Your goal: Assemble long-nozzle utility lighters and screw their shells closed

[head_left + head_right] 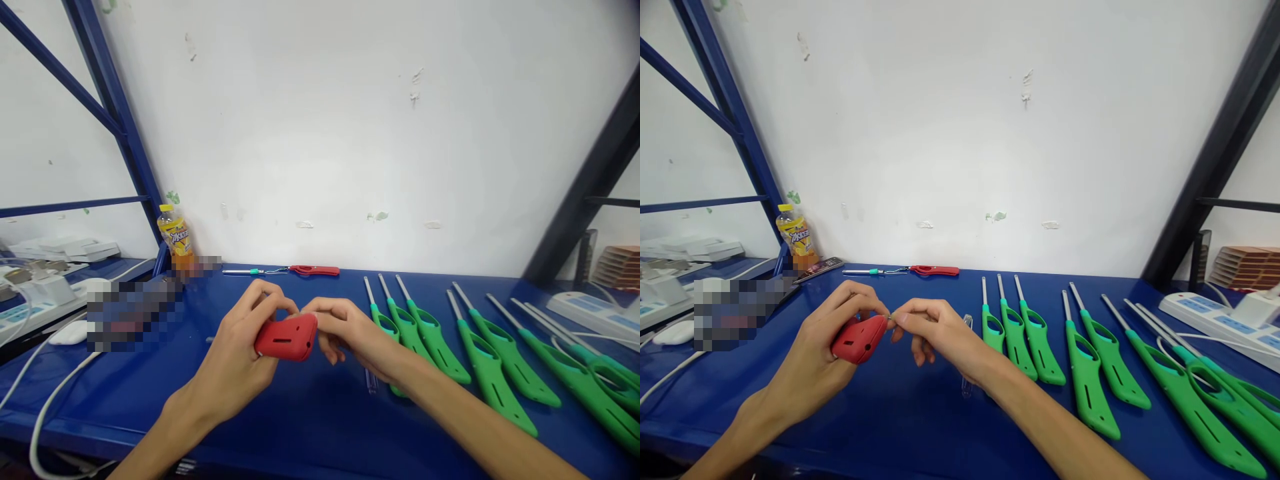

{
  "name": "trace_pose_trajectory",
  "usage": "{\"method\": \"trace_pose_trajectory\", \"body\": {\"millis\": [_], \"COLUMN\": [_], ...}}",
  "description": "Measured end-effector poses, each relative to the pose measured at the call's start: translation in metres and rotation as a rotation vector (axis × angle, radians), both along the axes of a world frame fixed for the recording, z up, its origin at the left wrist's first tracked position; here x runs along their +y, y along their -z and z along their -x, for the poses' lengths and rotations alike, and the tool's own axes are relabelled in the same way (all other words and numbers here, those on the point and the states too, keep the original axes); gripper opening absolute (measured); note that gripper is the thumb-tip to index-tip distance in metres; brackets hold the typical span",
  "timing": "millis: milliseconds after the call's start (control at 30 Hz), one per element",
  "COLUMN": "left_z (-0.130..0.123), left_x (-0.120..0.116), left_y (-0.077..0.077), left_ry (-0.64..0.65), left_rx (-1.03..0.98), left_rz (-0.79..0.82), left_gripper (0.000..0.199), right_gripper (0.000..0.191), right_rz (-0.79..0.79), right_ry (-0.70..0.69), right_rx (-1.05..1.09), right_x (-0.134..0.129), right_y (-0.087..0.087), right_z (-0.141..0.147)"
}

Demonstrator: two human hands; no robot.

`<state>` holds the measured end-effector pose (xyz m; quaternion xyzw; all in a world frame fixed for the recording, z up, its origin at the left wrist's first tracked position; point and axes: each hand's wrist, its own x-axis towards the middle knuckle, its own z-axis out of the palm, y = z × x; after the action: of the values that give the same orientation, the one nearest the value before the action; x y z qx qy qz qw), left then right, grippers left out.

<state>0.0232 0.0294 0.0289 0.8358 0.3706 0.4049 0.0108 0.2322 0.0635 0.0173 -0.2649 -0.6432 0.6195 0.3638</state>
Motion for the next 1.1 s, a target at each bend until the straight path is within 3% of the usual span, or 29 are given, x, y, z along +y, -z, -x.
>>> {"method": "trace_pose_trajectory", "body": {"millis": [200, 600, 800, 900, 1000, 1100], "left_z": [0.001, 0.001, 0.007, 0.009, 0.007, 0.005], "left_x": [0.006, 0.011, 0.016, 0.013, 0.009, 0.009], "left_y": [0.008, 0.01, 0.005, -0.002, -0.007, -0.007], "left_ry": [-0.006, -0.006, -0.101, -0.145, -0.156, -0.155], "left_rx": [0.037, 0.081, 0.087, 0.092, 0.129, 0.199], "left_rz": [-0.003, -0.011, 0.116, 0.148, 0.217, 0.258], "left_gripper": [0.048, 0.05, 0.031, 0.005, 0.026, 0.031], "right_gripper": [0.021, 0.023, 0.011, 0.009, 0.02, 0.01], "right_rz": [0.022, -0.068, -0.228, -0.315, -0.483, -0.597], "right_ry": [-0.004, 0.044, 0.063, -0.01, -0.148, -0.188], "right_rx": [0.012, -0.096, -0.341, -0.439, -0.537, -0.593], "right_x": [-0.002, 0.004, -0.005, -0.014, -0.018, -0.017], "right_y": [-0.004, 0.0, -0.002, 0.004, 0.014, 0.022], "right_z": [-0.001, -0.002, -0.003, 0.005, 0.013, 0.016]}}
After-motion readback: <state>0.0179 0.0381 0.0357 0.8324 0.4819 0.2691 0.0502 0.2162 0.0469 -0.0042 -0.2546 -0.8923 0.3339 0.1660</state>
